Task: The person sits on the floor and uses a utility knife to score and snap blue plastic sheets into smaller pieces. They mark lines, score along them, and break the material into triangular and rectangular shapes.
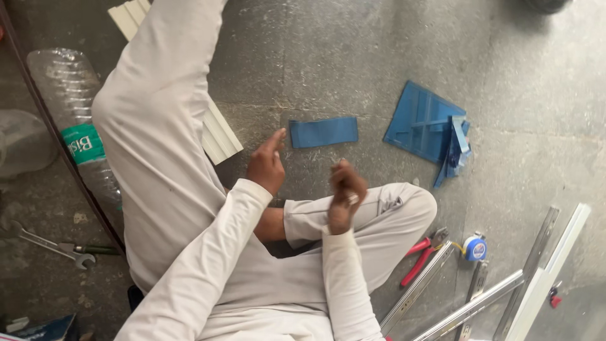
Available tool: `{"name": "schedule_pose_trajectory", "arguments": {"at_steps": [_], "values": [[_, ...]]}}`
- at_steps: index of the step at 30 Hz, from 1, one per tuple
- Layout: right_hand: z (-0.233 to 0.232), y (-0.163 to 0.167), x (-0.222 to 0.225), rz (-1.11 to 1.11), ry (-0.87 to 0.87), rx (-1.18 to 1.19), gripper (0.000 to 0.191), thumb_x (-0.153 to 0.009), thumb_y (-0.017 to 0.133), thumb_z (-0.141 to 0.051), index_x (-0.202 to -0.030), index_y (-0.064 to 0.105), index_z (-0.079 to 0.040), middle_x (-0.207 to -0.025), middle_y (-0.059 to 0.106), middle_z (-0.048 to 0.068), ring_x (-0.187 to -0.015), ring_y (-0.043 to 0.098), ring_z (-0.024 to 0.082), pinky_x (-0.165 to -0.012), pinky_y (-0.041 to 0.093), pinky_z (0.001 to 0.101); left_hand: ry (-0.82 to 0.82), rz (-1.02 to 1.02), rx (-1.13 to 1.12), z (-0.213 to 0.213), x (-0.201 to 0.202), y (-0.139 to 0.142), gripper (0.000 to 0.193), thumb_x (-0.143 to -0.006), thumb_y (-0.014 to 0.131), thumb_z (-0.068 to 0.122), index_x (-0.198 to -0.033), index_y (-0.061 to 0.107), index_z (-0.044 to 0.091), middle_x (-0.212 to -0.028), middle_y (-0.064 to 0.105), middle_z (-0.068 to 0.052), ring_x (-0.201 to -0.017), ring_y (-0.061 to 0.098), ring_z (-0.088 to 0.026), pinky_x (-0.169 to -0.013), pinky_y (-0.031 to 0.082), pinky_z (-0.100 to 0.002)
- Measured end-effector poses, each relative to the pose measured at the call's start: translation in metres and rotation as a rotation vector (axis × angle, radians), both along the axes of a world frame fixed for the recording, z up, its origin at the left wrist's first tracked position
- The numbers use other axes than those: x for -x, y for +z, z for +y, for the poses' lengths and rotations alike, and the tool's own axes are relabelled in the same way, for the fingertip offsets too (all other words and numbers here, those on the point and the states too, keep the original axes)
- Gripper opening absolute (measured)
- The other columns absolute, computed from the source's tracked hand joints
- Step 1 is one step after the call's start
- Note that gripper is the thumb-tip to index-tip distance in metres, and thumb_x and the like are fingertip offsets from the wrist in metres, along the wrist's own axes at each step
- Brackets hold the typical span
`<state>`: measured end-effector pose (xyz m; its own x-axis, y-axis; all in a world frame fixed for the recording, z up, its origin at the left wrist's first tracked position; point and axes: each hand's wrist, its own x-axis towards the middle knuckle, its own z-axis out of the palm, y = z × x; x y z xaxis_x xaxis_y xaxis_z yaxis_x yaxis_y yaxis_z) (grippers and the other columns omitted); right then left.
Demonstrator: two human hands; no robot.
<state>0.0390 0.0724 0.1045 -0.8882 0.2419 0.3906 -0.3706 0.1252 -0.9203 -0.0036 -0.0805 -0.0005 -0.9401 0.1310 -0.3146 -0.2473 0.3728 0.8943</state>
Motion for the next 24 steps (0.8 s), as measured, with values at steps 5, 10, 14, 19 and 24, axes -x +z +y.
{"name": "schedule_pose_trajectory", "arguments": {"at_steps": [5, 10, 14, 19, 24], "values": [[0.046, 0.019, 0.021, -0.344, -0.254, -0.612, 0.022, -0.096, 0.072, -0.021, -0.090, 0.063, -0.002, -0.073, 0.060, 0.010, -0.060, 0.057, 0.023, -0.055, 0.044, 0.0365, 0.227, -0.214, -0.572, -0.002, 0.015, -0.022, 0.052, -0.097, 0.044, -0.007, -0.148, 0.046, 0.002, -0.145, 0.061, -0.018, -0.127, 0.067, -0.028, -0.105, 0.056, -0.037], [0.079, -0.019, 0.047, -0.542, -0.275, -0.818, 0.016, -0.095, 0.061, -0.002, -0.109, 0.069, -0.004, -0.099, 0.069, 0.016, -0.088, 0.070, 0.036, -0.074, 0.055, 0.0454, 0.245, -0.372, -0.614, -0.017, 0.022, -0.023, 0.050, -0.101, 0.044, 0.000, -0.150, 0.040, -0.001, -0.144, 0.059, -0.019, -0.124, 0.066, -0.028, -0.101, 0.057, -0.036], [0.086, -0.054, 0.058, -0.627, -0.347, -0.939, 0.028, -0.088, 0.062, 0.001, -0.115, 0.064, -0.002, -0.114, 0.061, 0.020, -0.105, 0.062, 0.039, -0.089, 0.052, 0.0483, 0.216, -0.351, -0.541, -0.012, 0.031, -0.018, 0.051, -0.102, 0.045, 0.005, -0.152, 0.038, 0.000, -0.145, 0.059, -0.019, -0.124, 0.066, -0.027, -0.101, 0.056, -0.035], [0.089, -0.066, 0.061, -0.631, -0.339, -0.900, 0.035, -0.081, 0.062, 0.004, -0.116, 0.063, -0.001, -0.115, 0.058, 0.020, -0.111, 0.058, 0.040, -0.096, 0.049, 0.0488, 0.235, -0.358, -0.464, 0.002, 0.032, -0.009, 0.050, -0.101, 0.048, 0.008, -0.150, 0.039, 0.000, -0.145, 0.058, -0.018, -0.126, 0.063, -0.026, -0.101, 0.054, -0.036], [0.087, -0.062, 0.062, -0.694, -0.308, -0.837, 0.031, -0.087, 0.059, 0.001, -0.117, 0.065, -0.005, -0.115, 0.061, 0.014, -0.109, 0.061, 0.036, -0.095, 0.051, 0.0475, 0.333, -0.437, -0.456, 0.006, 0.033, 0.000, 0.051, -0.100, 0.052, 0.011, -0.148, 0.041, 0.001, -0.145, 0.059, -0.017, -0.127, 0.062, -0.026, -0.099, 0.054, -0.038]]}}
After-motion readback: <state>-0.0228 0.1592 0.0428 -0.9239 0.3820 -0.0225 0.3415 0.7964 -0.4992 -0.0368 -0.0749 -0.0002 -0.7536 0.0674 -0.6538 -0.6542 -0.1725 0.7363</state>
